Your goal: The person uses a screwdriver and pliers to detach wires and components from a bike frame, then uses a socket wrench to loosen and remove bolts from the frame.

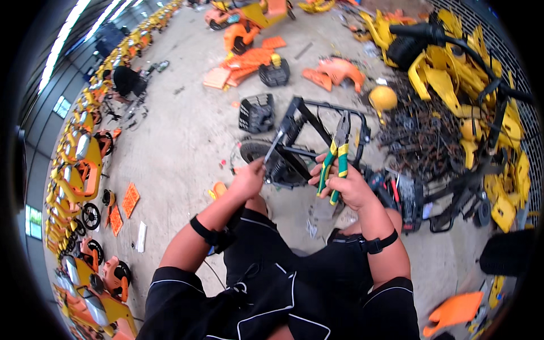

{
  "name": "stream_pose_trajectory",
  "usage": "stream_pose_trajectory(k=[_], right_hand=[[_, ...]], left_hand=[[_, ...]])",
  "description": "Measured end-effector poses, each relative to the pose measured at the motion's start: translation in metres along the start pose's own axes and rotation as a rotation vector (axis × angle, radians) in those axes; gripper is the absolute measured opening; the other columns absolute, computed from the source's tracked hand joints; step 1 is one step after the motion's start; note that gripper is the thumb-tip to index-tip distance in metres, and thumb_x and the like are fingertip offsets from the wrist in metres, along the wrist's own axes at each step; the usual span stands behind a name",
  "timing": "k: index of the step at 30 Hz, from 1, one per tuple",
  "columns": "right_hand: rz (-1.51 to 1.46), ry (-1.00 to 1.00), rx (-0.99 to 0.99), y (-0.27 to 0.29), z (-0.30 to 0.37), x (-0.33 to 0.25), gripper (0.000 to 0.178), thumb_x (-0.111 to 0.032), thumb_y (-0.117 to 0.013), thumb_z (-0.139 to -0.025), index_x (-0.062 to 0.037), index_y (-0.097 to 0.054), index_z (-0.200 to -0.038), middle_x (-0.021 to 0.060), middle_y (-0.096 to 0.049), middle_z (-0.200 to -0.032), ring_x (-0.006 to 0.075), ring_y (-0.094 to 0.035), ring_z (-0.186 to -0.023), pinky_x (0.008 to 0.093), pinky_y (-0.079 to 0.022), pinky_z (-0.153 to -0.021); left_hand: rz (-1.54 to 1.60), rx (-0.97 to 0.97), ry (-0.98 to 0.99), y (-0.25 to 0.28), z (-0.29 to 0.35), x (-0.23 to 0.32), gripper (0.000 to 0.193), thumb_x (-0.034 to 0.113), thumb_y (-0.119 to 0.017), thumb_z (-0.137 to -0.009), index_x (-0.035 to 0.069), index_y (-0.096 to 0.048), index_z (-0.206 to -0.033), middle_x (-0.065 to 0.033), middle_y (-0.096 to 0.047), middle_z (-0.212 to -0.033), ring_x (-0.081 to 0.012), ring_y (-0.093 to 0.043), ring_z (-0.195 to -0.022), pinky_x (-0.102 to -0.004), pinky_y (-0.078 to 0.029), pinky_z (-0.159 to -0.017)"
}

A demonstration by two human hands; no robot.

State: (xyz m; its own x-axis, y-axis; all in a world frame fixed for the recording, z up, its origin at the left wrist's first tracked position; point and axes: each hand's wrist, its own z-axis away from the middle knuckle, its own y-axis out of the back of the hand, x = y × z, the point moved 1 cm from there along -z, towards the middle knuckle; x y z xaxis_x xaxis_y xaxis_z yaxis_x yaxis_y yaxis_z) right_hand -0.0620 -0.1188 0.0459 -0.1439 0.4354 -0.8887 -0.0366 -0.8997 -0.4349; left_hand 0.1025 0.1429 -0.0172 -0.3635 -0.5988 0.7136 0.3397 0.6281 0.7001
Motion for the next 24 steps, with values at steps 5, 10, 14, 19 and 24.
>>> stream_pose_trajectory(k=[5,10,14,19,24], right_hand=[[0.329,0.307,0.205,-0.007,-0.108,0.032,0.051,-0.002,-0.059,-0.091,-0.0029,-0.045,-0.140,0.0122,-0.062,-0.119,0.0241,-0.067,-0.109,0.0384,-0.060,-0.080],[1.108,0.688,0.533,-0.062,-0.169,0.022,0.059,-0.007,-0.074,-0.081,-0.0078,-0.050,-0.135,0.0191,-0.058,-0.129,0.0415,-0.056,-0.121,0.0490,-0.048,-0.102],[1.205,0.784,0.364,-0.079,-0.198,0.038,0.055,-0.006,-0.075,-0.079,-0.0114,-0.056,-0.131,0.0120,-0.060,-0.124,0.0372,-0.055,-0.121,0.0470,-0.048,-0.101],[1.313,0.943,0.361,-0.072,-0.204,0.050,0.053,-0.002,-0.071,-0.075,-0.0120,-0.062,-0.127,0.0089,-0.061,-0.120,0.0337,-0.056,-0.119,0.0444,-0.048,-0.098],[1.310,0.901,0.317,-0.070,-0.211,0.057,0.059,0.001,-0.069,-0.071,-0.0148,-0.060,-0.127,0.0094,-0.061,-0.121,0.0350,-0.056,-0.119,0.0468,-0.047,-0.100]], left_hand=[[-0.058,-0.045,0.091,0.018,0.012,0.016,0.038,0.024,-0.055,-0.103,0.003,-0.063,-0.133,-0.0271,-0.071,-0.106,-0.0413,-0.071,-0.100,-0.0440,-0.056,-0.086],[-0.138,0.010,0.058,0.015,0.014,0.009,0.036,0.026,-0.053,-0.104,0.007,-0.064,-0.132,-0.0241,-0.072,-0.101,-0.0413,-0.071,-0.095,-0.0469,-0.056,-0.083],[-0.197,0.009,0.115,0.017,0.021,0.020,0.038,0.029,-0.053,-0.103,0.009,-0.064,-0.134,-0.0267,-0.071,-0.109,-0.0437,-0.069,-0.102,-0.0494,-0.055,-0.089],[-0.156,0.009,0.110,0.014,0.021,0.027,0.036,0.029,-0.050,-0.103,0.009,-0.066,-0.129,-0.0273,-0.072,-0.103,-0.0469,-0.068,-0.099,-0.0551,-0.054,-0.089],[-0.168,-0.018,0.134,0.020,0.024,0.024,0.037,0.031,-0.051,-0.105,0.007,-0.066,-0.129,-0.0255,-0.072,-0.108,-0.0438,-0.068,-0.103,-0.0502,-0.054,-0.090]])
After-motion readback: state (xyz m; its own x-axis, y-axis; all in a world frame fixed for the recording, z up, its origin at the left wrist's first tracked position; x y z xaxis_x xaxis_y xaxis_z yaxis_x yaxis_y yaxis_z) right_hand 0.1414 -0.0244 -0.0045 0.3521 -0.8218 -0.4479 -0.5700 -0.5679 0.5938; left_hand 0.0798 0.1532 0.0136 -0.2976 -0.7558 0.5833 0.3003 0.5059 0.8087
